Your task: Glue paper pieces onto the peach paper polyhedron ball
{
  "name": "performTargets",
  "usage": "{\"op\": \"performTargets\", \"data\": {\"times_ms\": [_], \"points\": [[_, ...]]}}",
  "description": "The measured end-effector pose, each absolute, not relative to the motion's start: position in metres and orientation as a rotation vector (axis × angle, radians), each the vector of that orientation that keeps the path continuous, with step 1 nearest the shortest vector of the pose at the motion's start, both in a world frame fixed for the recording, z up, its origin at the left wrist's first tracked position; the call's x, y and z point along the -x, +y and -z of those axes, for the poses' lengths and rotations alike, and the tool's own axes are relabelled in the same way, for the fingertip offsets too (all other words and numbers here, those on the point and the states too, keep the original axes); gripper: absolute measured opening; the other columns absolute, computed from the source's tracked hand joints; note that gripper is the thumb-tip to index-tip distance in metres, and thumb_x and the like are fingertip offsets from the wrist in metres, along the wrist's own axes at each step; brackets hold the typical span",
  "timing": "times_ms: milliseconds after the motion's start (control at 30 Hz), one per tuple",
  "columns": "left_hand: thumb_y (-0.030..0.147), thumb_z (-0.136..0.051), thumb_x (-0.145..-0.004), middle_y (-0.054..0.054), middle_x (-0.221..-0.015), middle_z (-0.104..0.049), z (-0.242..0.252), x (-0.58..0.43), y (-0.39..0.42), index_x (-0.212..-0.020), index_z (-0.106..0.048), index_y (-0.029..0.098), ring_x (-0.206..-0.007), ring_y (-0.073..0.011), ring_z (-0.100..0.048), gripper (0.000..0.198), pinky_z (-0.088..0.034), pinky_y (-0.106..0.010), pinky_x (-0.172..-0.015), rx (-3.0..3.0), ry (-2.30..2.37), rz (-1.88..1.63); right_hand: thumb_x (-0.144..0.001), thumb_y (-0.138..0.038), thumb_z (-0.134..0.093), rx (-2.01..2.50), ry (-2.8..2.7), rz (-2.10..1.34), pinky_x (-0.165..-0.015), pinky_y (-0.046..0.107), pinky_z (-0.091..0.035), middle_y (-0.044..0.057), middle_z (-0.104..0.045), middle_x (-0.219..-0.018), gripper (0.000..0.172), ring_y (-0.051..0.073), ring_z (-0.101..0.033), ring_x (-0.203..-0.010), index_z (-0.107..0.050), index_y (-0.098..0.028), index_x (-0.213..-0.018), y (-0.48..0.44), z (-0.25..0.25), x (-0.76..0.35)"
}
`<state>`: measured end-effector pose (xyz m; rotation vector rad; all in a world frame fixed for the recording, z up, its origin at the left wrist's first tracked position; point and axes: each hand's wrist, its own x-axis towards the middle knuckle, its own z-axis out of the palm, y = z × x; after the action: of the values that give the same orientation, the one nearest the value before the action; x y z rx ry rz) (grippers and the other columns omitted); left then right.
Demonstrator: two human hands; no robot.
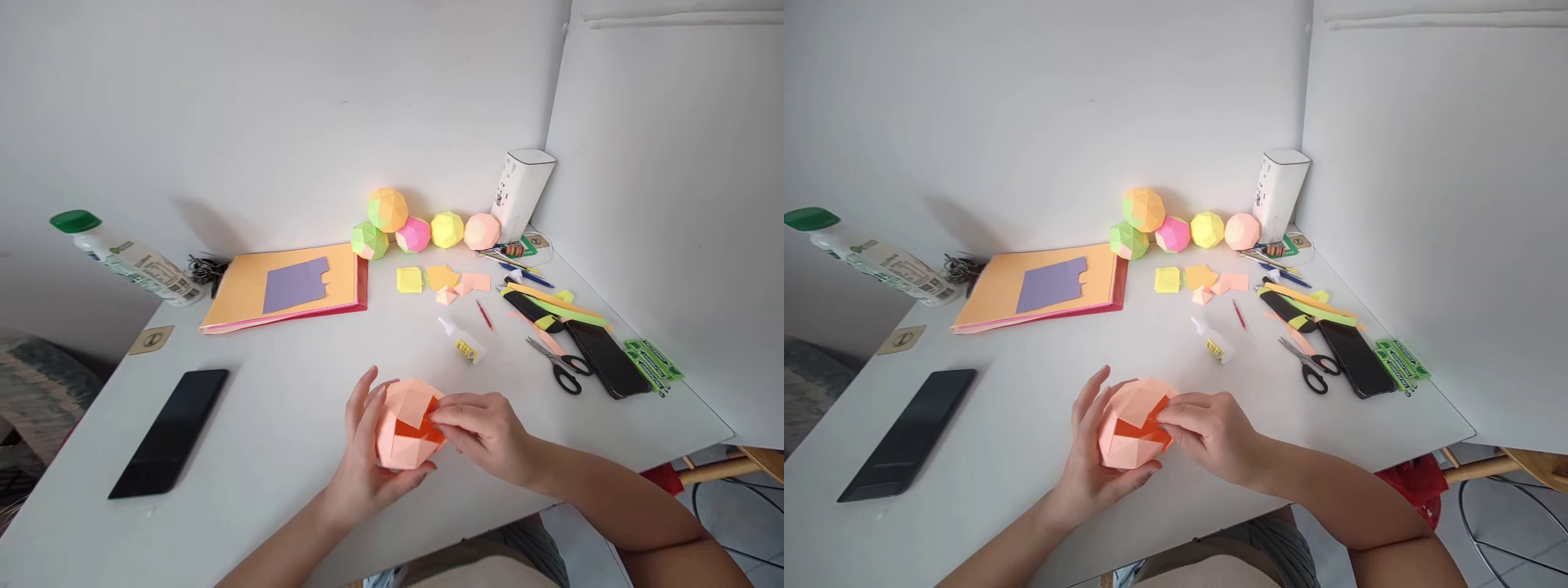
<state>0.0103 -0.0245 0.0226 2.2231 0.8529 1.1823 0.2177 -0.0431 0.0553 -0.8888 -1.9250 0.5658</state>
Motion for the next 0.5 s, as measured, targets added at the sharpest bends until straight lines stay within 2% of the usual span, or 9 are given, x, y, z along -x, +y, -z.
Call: {"op": "performTargets", "data": {"times_ms": [100,200,267,367,433,500], "points": [[0.041,-0.068,-0.086,-0.020,-0.143,-0.032,-0.0223,-0.0113,-0.0253,-0.151,-0.017,0.021,-0.146,-0.0331,-0.019,0.085,-0.048,-0.049,-0.103,-2.241,0.833,-1.197,-0.092,-0.005,-0.051,0.887,-1.918,-0.514,-0.060,0.021,-0.054,0.009,-0.074,-0.090,0.024,0.013,-0.067,-0.072,-0.068,-0.018,-0.103,-0.0437,-0.0506,-0.2131],[0.040,-0.067,-0.087,-0.021,-0.145,-0.027,-0.0214,-0.0113,-0.0251,-0.151,-0.016,0.022,-0.141,-0.0343,-0.031,0.084,-0.051,-0.050,-0.099,-2.255,0.834,-1.198,-0.094,-0.011,-0.051,0.912,-1.800,-0.693,-0.061,0.022,-0.055,0.007,-0.074,-0.085,0.022,0.013,-0.067,-0.071,-0.071,-0.019,-0.098,-0.0438,-0.0532,-0.2091],[0.039,-0.067,-0.087,-0.022,-0.148,-0.022,-0.0206,-0.0106,-0.0240,-0.151,-0.016,0.022,-0.137,-0.0345,-0.037,0.084,-0.052,-0.050,-0.097,-2.271,0.842,-1.189,-0.094,-0.021,-0.055,0.976,-1.673,-0.926,-0.049,0.019,-0.051,0.005,-0.072,-0.080,0.018,0.010,-0.063,-0.060,-0.074,-0.019,-0.093,-0.0444,-0.0562,-0.2078],[0.038,-0.068,-0.087,-0.024,-0.151,-0.013,-0.0194,-0.0092,-0.0223,-0.151,-0.015,0.022,-0.133,-0.0342,-0.041,0.085,-0.053,-0.049,-0.095,-2.306,0.833,-1.190,-0.090,-0.034,-0.061,1.091,-1.468,-1.322,-0.031,0.016,-0.035,0.004,-0.070,-0.084,0.021,0.004,-0.049,-0.040,-0.074,-0.017,-0.089,-0.0462,-0.0592,-0.2080],[0.037,-0.068,-0.087,-0.024,-0.152,-0.010,-0.0187,-0.0087,-0.0216,-0.152,-0.014,0.021,-0.131,-0.0338,-0.043,0.086,-0.054,-0.049,-0.094,-2.322,0.827,-1.187,-0.088,-0.040,-0.064,1.151,-1.337,-1.518,-0.030,0.017,-0.032,0.003,-0.068,-0.083,0.025,0.001,-0.044,-0.034,-0.073,-0.016,-0.086,-0.0472,-0.0600,-0.2084],[0.036,-0.068,-0.086,-0.024,-0.152,-0.010,-0.0180,-0.0088,-0.0214,-0.152,-0.013,0.021,-0.129,-0.0335,-0.044,0.087,-0.055,-0.048,-0.093,-2.328,0.835,-1.174,-0.085,-0.044,-0.066,1.195,-1.241,-1.636,-0.031,0.017,-0.031,-0.002,-0.063,-0.064,0.029,0.002,-0.042,-0.031,-0.071,-0.015,-0.084,-0.0475,-0.0603,-0.2085]]}}
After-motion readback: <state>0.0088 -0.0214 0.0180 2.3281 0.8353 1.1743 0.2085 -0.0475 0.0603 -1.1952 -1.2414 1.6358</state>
